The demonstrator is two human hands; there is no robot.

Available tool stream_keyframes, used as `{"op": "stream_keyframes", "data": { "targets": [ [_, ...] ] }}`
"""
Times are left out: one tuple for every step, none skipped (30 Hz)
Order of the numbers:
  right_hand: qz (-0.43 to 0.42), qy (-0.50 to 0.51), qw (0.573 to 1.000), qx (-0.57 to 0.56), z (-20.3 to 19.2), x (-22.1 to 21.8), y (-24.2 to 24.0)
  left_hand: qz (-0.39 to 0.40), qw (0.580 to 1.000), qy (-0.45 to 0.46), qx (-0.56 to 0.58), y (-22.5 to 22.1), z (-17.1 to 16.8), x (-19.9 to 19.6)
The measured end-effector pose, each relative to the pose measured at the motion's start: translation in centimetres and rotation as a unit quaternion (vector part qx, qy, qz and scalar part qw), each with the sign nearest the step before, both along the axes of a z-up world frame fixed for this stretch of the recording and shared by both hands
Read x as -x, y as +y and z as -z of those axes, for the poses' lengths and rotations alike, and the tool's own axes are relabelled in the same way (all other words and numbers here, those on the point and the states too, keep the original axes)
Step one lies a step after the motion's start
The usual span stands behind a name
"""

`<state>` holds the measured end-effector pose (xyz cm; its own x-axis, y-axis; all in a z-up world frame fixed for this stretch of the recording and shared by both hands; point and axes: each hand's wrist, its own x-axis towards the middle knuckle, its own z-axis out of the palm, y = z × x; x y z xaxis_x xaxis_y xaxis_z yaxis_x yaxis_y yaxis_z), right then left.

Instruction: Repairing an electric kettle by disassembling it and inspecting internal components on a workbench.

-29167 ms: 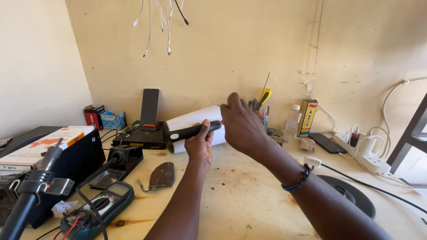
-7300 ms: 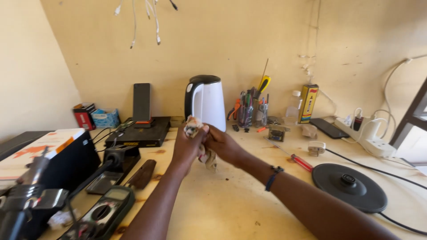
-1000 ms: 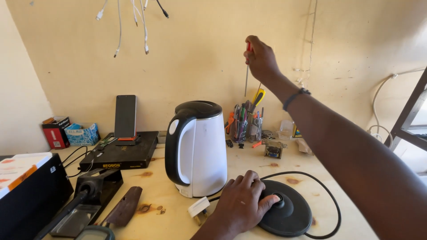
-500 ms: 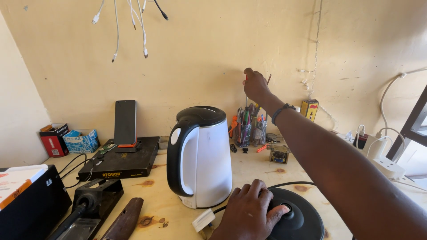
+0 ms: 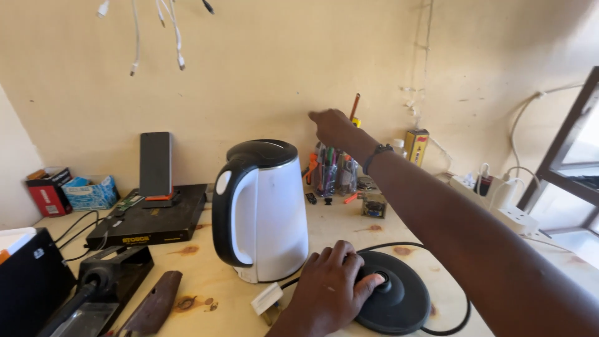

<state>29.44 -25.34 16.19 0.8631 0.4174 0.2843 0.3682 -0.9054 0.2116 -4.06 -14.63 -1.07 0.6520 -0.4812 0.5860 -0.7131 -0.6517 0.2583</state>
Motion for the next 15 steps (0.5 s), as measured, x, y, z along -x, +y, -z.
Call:
{"op": "stream_keyframes", "data": {
  "targets": [
    [-0.032,-0.01,0.997,-0.072,-0.4,2.0,-0.1,-0.007,1.0,0.021,-0.011,-0.1,0.1,0.1],
    [-0.069,-0.025,0.987,-0.145,-1.3,3.7,0.3,-0.018,0.999,0.037,-0.023,0.0,0.0,-0.1],
    [-0.069,-0.028,0.987,-0.145,-1.6,4.1,0.1,-0.018,0.999,0.033,-0.023,0.1,-0.5,-0.3],
    [-0.078,-0.038,0.986,-0.141,-1.2,4.8,-0.5,-0.017,0.999,0.041,-0.023,0.1,-0.7,-0.1],
    [-0.087,-0.048,0.986,-0.137,-0.7,5.5,-1.1,-0.016,0.998,0.049,-0.022,0.1,-0.8,0.1],
    [-0.086,-0.047,0.986,-0.137,-0.5,8.1,-1.5,-0.016,0.998,0.05,-0.022,0.0,-0.7,0.0],
    [-0.069,0.009,0.991,-0.117,-0.3,10.8,-2.0,-0.03,0.997,0.061,-0.028,-0.1,-0.7,0.0],
    [-0.054,0.064,0.992,-0.097,-0.2,13.6,-2.3,-0.045,0.996,0.071,-0.035,-0.2,-0.7,0.1],
    [-0.054,0.065,0.992,-0.098,0.7,14.5,-3.0,-0.046,0.996,0.072,-0.035,-0.3,-0.3,-0.2],
    [-0.029,0.103,0.991,-0.08,1.5,15.5,-3.8,-0.059,0.997,0.04,-0.031,-0.5,0.2,-0.5],
    [-0.003,0.141,0.988,-0.062,2.4,16.5,-4.7,-0.071,0.997,0.009,-0.026,-0.7,0.6,-0.7],
    [-0.002,0.14,0.988,-0.064,4.6,15.0,-6.1,-0.07,0.997,0.008,-0.028,-0.8,0.8,-0.8],
    [-0.033,0.121,0.991,-0.052,6.8,13.5,-7.5,-0.078,0.996,-0.027,-0.032,-0.9,1.0,-1.0],
    [-0.063,0.101,0.992,-0.038,9.0,12.0,-9.1,-0.085,0.994,-0.061,-0.035,-1.1,1.2,-1.2],
    [-0.06,0.1,0.992,-0.038,10.1,11.3,-10.2,-0.082,0.994,-0.062,-0.035,-1.0,0.2,-0.8]
  ]
}}
